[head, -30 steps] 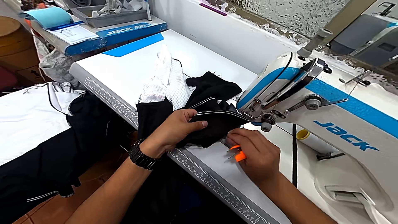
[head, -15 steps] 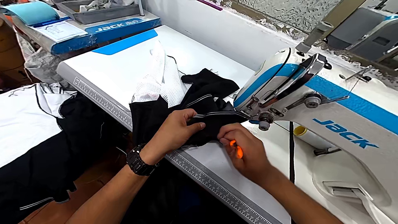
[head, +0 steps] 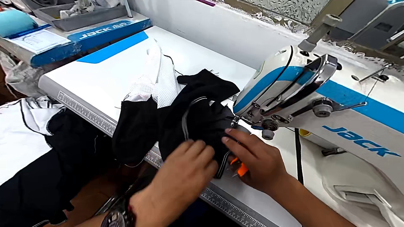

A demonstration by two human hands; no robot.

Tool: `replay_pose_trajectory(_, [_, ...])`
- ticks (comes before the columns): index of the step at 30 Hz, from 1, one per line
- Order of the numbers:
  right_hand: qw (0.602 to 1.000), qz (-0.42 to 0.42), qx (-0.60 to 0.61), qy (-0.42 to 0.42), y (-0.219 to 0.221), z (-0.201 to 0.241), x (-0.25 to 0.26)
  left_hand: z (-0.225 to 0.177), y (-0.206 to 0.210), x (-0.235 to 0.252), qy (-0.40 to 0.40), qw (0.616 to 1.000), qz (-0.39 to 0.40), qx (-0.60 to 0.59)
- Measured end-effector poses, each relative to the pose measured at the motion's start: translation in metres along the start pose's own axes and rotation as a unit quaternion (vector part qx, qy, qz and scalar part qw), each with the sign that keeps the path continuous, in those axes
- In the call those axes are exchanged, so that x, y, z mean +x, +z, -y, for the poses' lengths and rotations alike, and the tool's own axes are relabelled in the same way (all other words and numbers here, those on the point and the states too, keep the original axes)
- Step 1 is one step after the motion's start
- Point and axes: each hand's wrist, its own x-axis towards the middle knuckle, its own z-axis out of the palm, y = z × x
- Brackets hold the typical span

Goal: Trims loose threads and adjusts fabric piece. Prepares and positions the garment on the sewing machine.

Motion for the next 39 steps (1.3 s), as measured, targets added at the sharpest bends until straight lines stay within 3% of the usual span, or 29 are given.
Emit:
replay_pose_trajectory(5, [0.987,0.145,0.015,-0.061,0.003,0.004,-0.009,0.003,0.011,-0.035,-0.009,0.995,0.051,-0.087])
replay_pose_trajectory(10, [0.986,0.161,0.005,-0.049,-0.001,0.015,-0.004,-0.001,0.013,-0.042,-0.073,0.990,0.035,-0.112])
replay_pose_trajectory(16, [0.978,0.196,0.068,0.021,-0.001,0.012,-0.004,-0.008,0.007,-0.037,-0.110,0.978,0.088,-0.151])
replay_pose_trajectory(19, [0.979,0.187,0.072,0.040,-0.002,0.013,-0.004,-0.006,0.007,-0.039,-0.105,0.974,0.091,-0.178])
replay_pose_trajectory(23, [0.988,0.094,0.098,0.068,0.003,0.012,0.001,-0.004,0.012,-0.044,-0.072,0.979,0.072,-0.177])
replay_pose_trajectory(27, [0.988,0.124,0.045,0.081,0.011,0.013,0.008,-0.005,0.012,-0.044,-0.058,0.986,0.057,-0.147])
replay_pose_trajectory(33, [0.998,0.064,0.007,0.022,0.014,0.009,0.003,-0.016,0.015,-0.042,-0.077,0.992,0.065,-0.078])
replay_pose_trajectory(39, [0.997,0.075,0.017,0.015,0.009,0.008,-0.004,-0.022,0.016,-0.043,-0.099,0.990,0.081,-0.054])
